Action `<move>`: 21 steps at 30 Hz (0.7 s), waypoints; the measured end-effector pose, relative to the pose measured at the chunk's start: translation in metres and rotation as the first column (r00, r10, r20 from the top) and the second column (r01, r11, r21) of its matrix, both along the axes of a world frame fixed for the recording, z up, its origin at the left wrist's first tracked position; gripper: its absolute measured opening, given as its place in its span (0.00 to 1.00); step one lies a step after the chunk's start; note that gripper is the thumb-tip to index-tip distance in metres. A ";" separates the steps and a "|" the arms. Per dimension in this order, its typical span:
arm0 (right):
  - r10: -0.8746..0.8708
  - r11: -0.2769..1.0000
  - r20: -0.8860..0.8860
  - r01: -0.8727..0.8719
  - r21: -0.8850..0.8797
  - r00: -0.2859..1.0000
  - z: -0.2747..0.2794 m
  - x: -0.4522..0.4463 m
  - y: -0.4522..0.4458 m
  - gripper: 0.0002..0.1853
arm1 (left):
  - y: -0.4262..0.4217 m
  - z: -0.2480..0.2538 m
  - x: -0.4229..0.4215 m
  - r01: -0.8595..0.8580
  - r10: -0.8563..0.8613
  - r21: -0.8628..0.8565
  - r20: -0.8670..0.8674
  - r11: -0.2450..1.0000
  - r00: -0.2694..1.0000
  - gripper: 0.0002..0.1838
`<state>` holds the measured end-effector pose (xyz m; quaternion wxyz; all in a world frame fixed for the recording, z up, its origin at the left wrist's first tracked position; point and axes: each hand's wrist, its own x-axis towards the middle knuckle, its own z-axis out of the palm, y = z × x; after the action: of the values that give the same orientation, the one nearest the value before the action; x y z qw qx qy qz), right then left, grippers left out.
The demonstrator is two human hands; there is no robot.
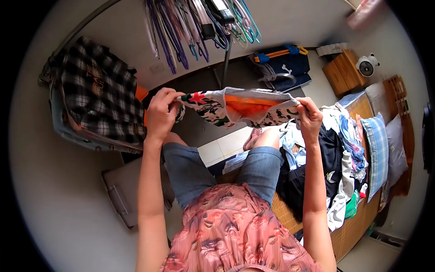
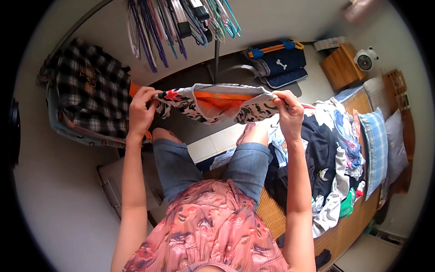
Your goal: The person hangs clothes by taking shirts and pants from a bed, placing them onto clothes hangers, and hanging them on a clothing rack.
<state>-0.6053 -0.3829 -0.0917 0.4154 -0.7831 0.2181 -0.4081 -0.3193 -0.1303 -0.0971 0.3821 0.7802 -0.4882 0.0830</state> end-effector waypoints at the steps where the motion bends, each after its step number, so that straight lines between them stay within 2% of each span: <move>1: -0.016 1.000 -0.048 0.015 -0.026 0.999 -0.002 -0.002 0.000 0.06 | 0.000 0.001 -0.004 -0.028 0.025 -0.073 -0.041 0.997 0.999 0.11; 2: -0.036 0.998 -0.093 0.032 -0.052 0.995 -0.002 -0.003 0.000 0.07 | 0.002 0.006 -0.008 -0.051 0.055 -0.061 0.060 0.997 0.997 0.12; 4: -0.095 0.988 -0.156 0.074 -0.137 0.983 -0.004 -0.007 -0.002 0.10 | 0.006 0.016 -0.022 -0.083 0.093 -0.125 0.078 0.989 0.993 0.12; 6: -0.111 0.985 -0.130 0.091 -0.147 0.985 -0.005 -0.012 -0.003 0.10 | 0.010 0.022 -0.033 -0.113 0.132 -0.158 0.118 0.981 0.984 0.12; 7: -0.101 0.987 -0.110 0.085 -0.137 0.989 -0.006 -0.014 0.000 0.11 | 0.014 0.020 -0.032 -0.101 0.115 -0.108 0.136 0.989 0.984 0.11; 9: -0.120 0.967 -0.150 0.081 -0.241 0.981 -0.004 -0.011 0.008 0.11 | 0.019 0.015 -0.027 -0.079 0.080 -0.012 0.179 0.997 0.981 0.10; 13: -0.146 0.933 -0.127 0.093 -0.348 0.981 -0.006 -0.002 0.016 0.12 | 0.027 0.011 -0.029 -0.143 0.148 -0.041 0.166 0.989 0.975 0.10; 17: -0.090 0.943 -0.119 0.046 -0.329 0.989 -0.012 0.003 0.020 0.11 | 0.016 0.011 -0.038 -0.037 0.033 -0.075 -0.060 0.996 0.998 0.07; 19: -0.073 0.960 -0.125 0.036 -0.277 0.990 -0.017 0.003 0.020 0.10 | 0.005 0.004 -0.044 0.155 -0.163 -0.068 -0.134 0.986 0.977 0.10; 21: -0.050 0.988 -0.088 0.036 -0.150 0.995 -0.022 0.003 0.023 0.09 | -0.006 -0.001 -0.055 0.266 -0.256 -0.016 -0.341 0.964 0.905 0.10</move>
<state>-0.6028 -0.3602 -0.1141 0.3370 -0.8247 0.2229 -0.3958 -0.3746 -0.1363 -0.0980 0.4564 0.7162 -0.5160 -0.1123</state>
